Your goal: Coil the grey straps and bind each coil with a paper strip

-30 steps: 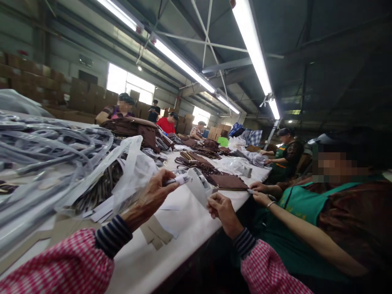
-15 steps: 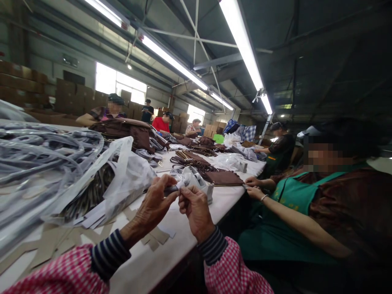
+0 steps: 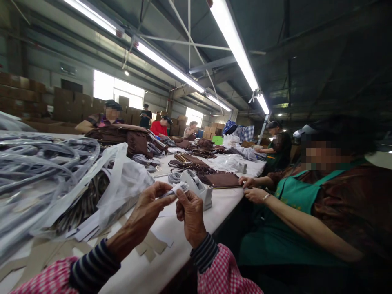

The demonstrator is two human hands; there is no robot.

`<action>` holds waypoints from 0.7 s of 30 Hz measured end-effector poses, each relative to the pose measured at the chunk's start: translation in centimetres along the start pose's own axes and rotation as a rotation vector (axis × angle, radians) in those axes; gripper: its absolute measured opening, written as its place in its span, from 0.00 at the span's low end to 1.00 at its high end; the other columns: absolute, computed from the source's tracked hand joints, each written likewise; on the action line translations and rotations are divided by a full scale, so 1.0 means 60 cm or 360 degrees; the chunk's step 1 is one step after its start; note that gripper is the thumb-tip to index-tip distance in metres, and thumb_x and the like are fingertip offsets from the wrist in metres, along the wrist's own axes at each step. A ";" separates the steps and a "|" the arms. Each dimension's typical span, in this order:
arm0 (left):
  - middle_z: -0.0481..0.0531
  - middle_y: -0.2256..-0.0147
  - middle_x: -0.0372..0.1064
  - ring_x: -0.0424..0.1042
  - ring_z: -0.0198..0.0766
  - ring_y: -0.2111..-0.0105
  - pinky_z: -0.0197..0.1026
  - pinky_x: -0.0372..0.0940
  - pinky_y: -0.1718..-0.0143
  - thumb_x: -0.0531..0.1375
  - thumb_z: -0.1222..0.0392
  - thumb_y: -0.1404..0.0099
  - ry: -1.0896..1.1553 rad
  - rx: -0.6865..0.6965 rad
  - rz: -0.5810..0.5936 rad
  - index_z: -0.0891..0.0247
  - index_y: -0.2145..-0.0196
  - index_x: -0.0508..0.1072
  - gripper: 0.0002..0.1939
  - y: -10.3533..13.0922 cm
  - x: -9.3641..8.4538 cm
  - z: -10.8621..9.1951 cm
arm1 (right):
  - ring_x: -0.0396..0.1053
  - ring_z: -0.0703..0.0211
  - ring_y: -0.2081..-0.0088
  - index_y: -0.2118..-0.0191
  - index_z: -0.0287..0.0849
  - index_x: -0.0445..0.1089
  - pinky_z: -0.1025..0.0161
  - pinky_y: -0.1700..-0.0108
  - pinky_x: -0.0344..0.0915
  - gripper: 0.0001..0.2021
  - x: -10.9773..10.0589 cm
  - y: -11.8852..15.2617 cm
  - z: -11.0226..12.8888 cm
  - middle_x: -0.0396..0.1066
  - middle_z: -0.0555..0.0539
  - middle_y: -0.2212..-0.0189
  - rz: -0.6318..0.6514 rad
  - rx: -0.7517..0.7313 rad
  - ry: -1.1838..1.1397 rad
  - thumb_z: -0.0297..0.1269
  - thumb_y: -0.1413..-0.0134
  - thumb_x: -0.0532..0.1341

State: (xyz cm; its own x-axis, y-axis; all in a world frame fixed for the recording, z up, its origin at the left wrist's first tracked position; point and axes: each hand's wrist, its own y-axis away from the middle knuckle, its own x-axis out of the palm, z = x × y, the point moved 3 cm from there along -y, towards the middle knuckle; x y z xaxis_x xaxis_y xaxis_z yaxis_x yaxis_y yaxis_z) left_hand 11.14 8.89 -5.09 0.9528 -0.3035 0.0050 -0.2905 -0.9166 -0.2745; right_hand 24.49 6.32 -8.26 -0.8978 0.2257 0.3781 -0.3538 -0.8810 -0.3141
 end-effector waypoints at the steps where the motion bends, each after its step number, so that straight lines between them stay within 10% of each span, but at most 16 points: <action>1: 0.49 0.67 0.73 0.70 0.40 0.67 0.41 0.63 0.66 0.70 0.45 0.48 0.0044 -0.0090 0.0029 0.61 0.60 0.73 0.23 0.001 0.001 0.002 | 0.51 0.73 0.85 0.75 0.41 0.63 0.71 0.83 0.45 0.23 -0.002 0.001 -0.003 0.61 0.57 0.84 0.0030 -0.0023 0.0004 0.53 0.47 0.71; 7: 0.49 0.72 0.72 0.68 0.37 0.72 0.37 0.62 0.72 0.71 0.41 0.49 0.0153 -0.0316 0.0142 0.62 0.63 0.71 0.26 -0.001 0.001 0.010 | 0.57 0.68 0.83 0.72 0.42 0.65 0.69 0.82 0.51 0.19 -0.057 0.013 -0.014 0.67 0.53 0.79 0.0100 -0.0035 0.0351 0.51 0.45 0.69; 14: 0.46 0.74 0.70 0.67 0.33 0.76 0.32 0.56 0.81 0.68 0.48 0.49 0.0124 -0.0308 0.0423 0.62 0.65 0.68 0.20 0.020 0.029 0.001 | 0.72 0.47 0.52 0.47 0.48 0.76 0.53 0.52 0.71 0.14 -0.072 0.029 0.088 0.75 0.40 0.51 0.0394 -0.1407 0.1857 0.31 0.36 0.60; 21: 0.47 0.70 0.73 0.70 0.36 0.79 0.36 0.64 0.83 0.74 0.62 0.64 0.0178 -0.0534 0.0650 0.60 0.60 0.66 0.32 0.036 0.036 0.016 | 0.76 0.49 0.59 0.53 0.46 0.73 0.60 0.56 0.72 0.16 -0.102 0.022 0.072 0.77 0.45 0.63 0.0869 -0.1848 0.2117 0.24 0.46 0.59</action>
State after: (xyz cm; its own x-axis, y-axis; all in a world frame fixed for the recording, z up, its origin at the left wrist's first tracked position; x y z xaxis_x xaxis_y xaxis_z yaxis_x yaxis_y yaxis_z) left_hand 12.65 6.52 -6.61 0.7464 -0.6618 0.0694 -0.6651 -0.7453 0.0465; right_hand 30.65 1.96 -7.21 -0.3459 0.6949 -0.6304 0.5481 -0.3956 -0.7369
